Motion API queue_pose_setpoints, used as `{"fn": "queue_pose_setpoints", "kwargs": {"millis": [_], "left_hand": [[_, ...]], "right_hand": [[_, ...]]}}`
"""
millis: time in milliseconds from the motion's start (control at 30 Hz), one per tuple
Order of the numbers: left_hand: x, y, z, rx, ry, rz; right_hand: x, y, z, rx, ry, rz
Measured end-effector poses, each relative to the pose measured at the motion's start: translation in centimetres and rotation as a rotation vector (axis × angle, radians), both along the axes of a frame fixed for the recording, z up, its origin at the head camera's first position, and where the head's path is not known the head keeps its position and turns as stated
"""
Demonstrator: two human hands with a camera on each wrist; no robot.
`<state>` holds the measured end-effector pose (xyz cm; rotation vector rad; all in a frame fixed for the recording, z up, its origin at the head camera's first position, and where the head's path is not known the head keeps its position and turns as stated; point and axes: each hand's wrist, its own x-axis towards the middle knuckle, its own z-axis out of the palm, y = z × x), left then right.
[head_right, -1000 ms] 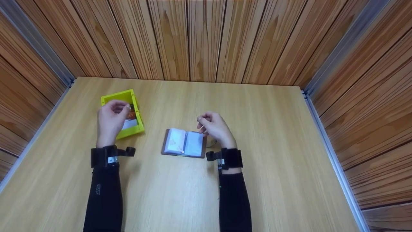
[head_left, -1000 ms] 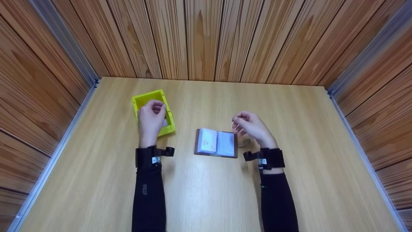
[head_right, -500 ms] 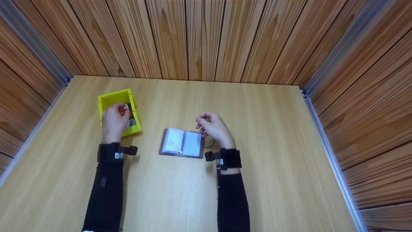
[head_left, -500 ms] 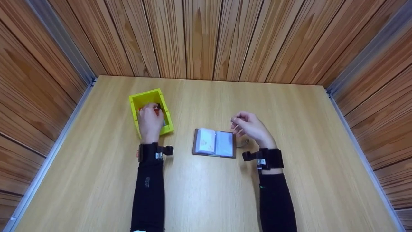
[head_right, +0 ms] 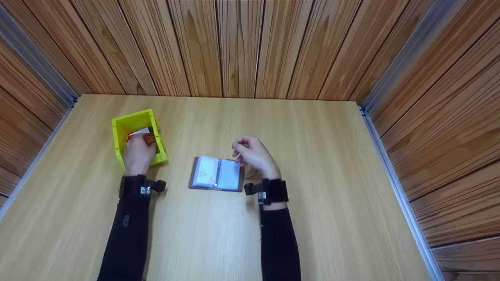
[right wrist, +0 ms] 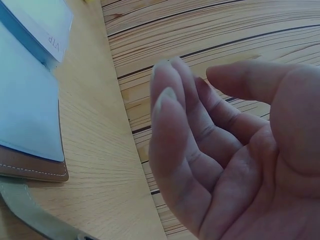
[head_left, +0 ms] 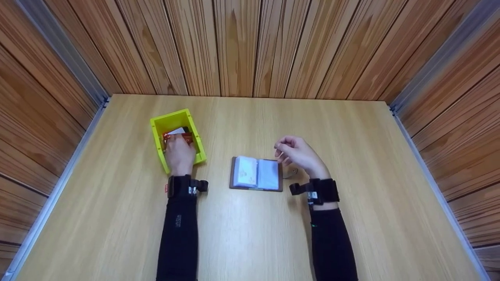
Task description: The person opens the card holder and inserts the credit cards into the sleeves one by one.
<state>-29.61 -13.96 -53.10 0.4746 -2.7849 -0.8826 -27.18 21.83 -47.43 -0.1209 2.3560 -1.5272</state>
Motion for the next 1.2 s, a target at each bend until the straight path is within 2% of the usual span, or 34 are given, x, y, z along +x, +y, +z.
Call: {"fn": "queue_pose_setpoints", "kwargs": {"millis": [133,400,700,833,1033,1200], "left_hand": [[0.2,0.1,0.3,-0.033,-0.020,-0.001],[0.1,0.7,0.5,-0.126,0.009,0.012],[0.2,1.2,0.7,-0.174,0.046,0.025],[0.1,0.9,0.5,-0.152,0.020,0.028],[0.0,0.0,0.4,-0.053,-0.035,-0.003],[-0.1,0.1,0.5,-0.057,-0.072,0.000]], "right_hand": [[0.0,0.0,0.0,0.010,-0.002,0.005],[0.0,0.0,0.0,0.011,-0.009,0.016],[-0.1,0.1,-0.2,-0.010,-0.004,0.025],[0.0,0.1,-0.2,0.002,-0.016,0.016],[-0.1,0.0,-0.3,0.024,-0.019,0.028],[-0.1,0.2,-0.5,0.034,-0.018,0.034]]}}
